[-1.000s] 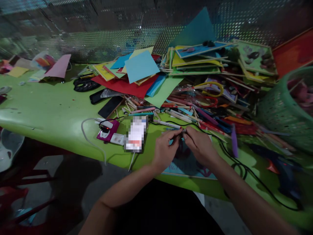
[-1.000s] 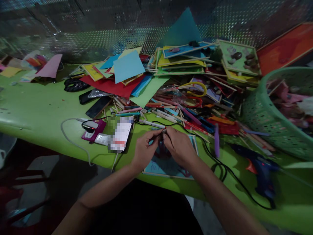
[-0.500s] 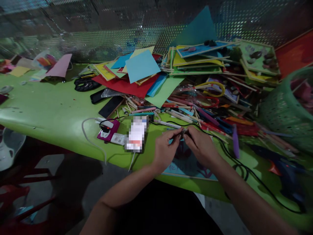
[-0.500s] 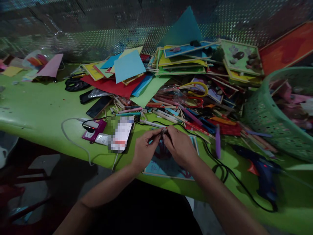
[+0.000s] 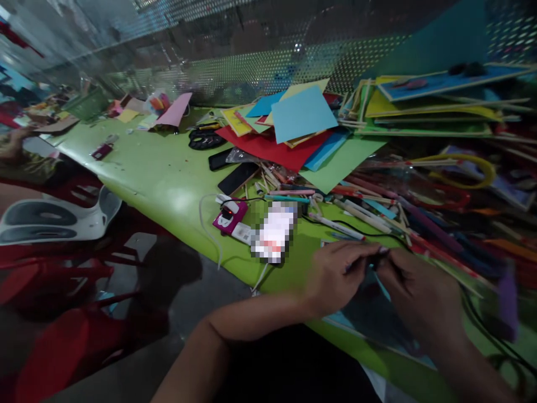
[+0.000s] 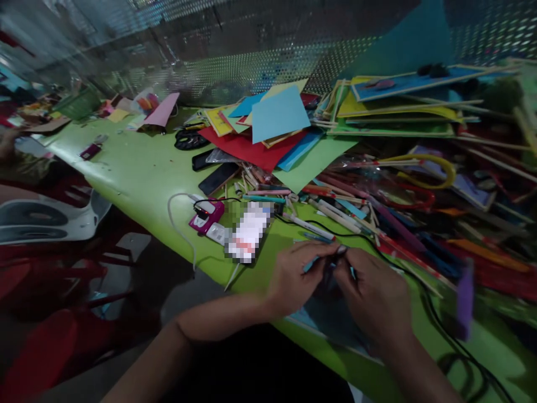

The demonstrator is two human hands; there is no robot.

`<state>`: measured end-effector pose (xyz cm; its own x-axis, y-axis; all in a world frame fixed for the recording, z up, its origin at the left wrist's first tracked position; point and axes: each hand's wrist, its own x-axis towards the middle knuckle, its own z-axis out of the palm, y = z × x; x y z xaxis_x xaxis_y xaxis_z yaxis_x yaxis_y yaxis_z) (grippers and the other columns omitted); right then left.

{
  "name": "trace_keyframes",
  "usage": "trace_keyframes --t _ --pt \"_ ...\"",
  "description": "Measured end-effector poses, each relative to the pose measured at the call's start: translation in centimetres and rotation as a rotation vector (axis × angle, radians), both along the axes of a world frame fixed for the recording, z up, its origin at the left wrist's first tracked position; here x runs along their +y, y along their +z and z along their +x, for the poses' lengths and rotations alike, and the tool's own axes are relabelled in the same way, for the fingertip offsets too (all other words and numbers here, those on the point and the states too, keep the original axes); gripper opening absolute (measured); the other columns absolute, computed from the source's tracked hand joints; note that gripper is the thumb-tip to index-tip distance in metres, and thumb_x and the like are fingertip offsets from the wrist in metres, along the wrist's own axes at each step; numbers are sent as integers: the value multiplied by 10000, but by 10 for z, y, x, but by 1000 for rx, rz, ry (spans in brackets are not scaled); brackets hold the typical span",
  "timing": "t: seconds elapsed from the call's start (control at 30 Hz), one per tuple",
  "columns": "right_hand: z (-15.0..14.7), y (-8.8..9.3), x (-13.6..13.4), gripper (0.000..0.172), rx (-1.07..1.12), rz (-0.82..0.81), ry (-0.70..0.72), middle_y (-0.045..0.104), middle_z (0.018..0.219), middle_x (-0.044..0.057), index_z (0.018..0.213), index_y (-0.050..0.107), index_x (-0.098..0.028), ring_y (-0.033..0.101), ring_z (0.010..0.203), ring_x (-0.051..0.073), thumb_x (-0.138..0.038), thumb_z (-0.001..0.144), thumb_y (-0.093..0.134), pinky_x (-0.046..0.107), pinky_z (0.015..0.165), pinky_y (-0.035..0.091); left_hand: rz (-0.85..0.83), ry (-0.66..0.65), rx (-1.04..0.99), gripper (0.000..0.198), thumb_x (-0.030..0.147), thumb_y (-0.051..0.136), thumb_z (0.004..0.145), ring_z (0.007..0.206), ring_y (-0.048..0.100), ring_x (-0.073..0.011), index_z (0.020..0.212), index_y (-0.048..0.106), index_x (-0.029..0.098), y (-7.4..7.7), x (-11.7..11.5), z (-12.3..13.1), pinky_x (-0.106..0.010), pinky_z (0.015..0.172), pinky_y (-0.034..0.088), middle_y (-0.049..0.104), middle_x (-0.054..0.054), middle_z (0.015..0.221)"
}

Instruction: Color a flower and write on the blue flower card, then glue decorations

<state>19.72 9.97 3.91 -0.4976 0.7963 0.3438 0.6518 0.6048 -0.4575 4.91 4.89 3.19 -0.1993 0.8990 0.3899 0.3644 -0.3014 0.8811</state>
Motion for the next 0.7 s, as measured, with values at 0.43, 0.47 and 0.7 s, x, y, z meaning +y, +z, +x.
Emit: trace_keyframes --t 0.43,0.47,0.7 --pt "3 7 0 323 57 -43 -33 455 521 2 597 381 -254 452 484 170 -265 885 527 346 535 301 -81 -56 -73 264 132 578 929 1023 748 -184 1120 744 205 0 0 -1 -332 943 600 793 -56 1102" --pt "3 8 0 319 83 -75 -32 457 525 -3 594 396 -249 448 485 163 -276 887 518 335 534 308 -103 -42 -101 255 136 597 918 1015 749 -189 1104 751 218 0 0 -2 -339 936 603 795 -50 1088" --pt "2 10 3 237 180 -303 -5 526 597 -25 695 538 -222 494 553 148 -278 921 491 286 575 358 -290 -50 -386 195 171 645 885 983 750 -190 1035 768 194 -2 8 -7 -338 929 600 798 -57 1059"
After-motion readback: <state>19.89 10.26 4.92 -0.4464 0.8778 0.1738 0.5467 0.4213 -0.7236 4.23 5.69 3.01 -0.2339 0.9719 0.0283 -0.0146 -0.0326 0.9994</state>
